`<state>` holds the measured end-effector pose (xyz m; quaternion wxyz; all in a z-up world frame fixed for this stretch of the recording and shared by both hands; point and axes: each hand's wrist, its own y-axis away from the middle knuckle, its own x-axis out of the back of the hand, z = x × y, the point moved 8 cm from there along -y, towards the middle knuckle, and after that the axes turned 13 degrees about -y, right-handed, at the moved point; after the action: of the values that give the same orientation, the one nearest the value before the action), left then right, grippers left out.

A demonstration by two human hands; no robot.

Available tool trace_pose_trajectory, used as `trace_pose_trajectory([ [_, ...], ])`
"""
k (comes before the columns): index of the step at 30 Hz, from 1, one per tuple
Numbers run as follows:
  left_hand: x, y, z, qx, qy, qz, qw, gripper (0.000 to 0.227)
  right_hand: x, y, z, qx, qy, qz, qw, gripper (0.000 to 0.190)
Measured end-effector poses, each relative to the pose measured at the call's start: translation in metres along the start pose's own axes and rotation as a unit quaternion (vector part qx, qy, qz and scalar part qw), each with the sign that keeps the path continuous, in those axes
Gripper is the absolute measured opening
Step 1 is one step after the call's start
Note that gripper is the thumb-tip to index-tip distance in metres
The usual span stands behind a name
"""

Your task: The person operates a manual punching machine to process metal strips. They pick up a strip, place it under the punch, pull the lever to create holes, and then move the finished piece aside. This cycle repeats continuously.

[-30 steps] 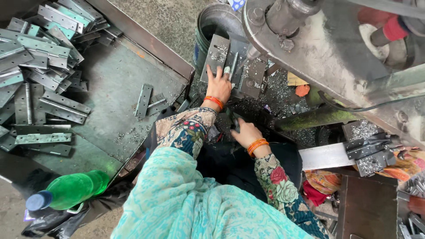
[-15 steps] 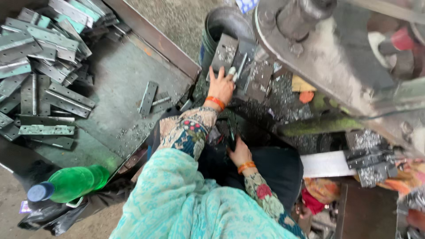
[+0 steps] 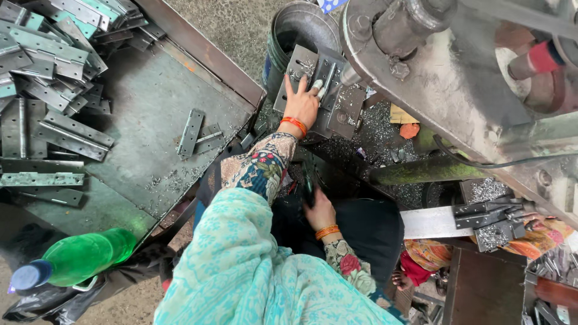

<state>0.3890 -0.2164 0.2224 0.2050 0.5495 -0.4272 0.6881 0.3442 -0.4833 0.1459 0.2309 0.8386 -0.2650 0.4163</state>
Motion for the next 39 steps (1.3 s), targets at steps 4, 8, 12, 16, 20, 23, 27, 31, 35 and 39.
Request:
trace_pose_trajectory([
  [4, -0.003, 0.013, 0.011, -0.023, -0.050, -0.065, 0.996, 0.031, -0.025, -0.001, 0.035, -0.030, -0.013, -0.010, 0.999, 0.072],
  [8, 0.005, 0.027, 0.010, -0.003, -0.024, -0.051, 0.998, 0.036, -0.009, -0.007, 0.017, 0.000, -0.013, -0.023, 1.000, 0.078],
  [12, -0.005, 0.029, 0.007, 0.003, -0.035, -0.089, 0.995, 0.039, 0.028, -0.023, -0.020, -0.003, 0.056, -0.084, 0.995, 0.069],
  [16, -0.008, 0.006, 0.002, 0.015, -0.042, -0.091, 0.995, 0.045, 0.057, -0.043, -0.038, -0.003, 0.080, -0.113, 0.990, 0.065],
  [20, -0.009, -0.005, 0.000, 0.010, -0.057, -0.089, 0.994, 0.042, 0.026, -0.028, -0.013, -0.024, 0.071, -0.092, 0.993, 0.069],
  [23, -0.011, -0.003, 0.004, 0.004, -0.053, -0.086, 0.995, 0.041, -0.007, 0.006, 0.006, 0.040, 0.006, 0.025, 0.999, 0.072],
  [27, -0.008, -0.007, -0.010, 0.003, -0.061, -0.074, 0.995, 0.038, -0.041, -0.004, 0.032, 0.029, -0.031, 0.013, 0.999, 0.076],
  [31, -0.003, -0.007, 0.000, 0.000, -0.042, -0.038, 0.998, 0.042, -0.032, -0.005, 0.037, 0.012, -0.020, -0.006, 1.000, 0.077],
  [35, 0.002, -0.009, -0.004, -0.016, -0.082, -0.064, 0.994, 0.040, 0.001, -0.015, 0.006, 0.002, 0.008, -0.031, 0.999, 0.073],
  [39, 0.010, 0.017, 0.011, -0.055, -0.112, -0.098, 0.987, 0.036, 0.040, -0.030, -0.024, -0.004, 0.053, -0.095, 0.994, 0.065],
])
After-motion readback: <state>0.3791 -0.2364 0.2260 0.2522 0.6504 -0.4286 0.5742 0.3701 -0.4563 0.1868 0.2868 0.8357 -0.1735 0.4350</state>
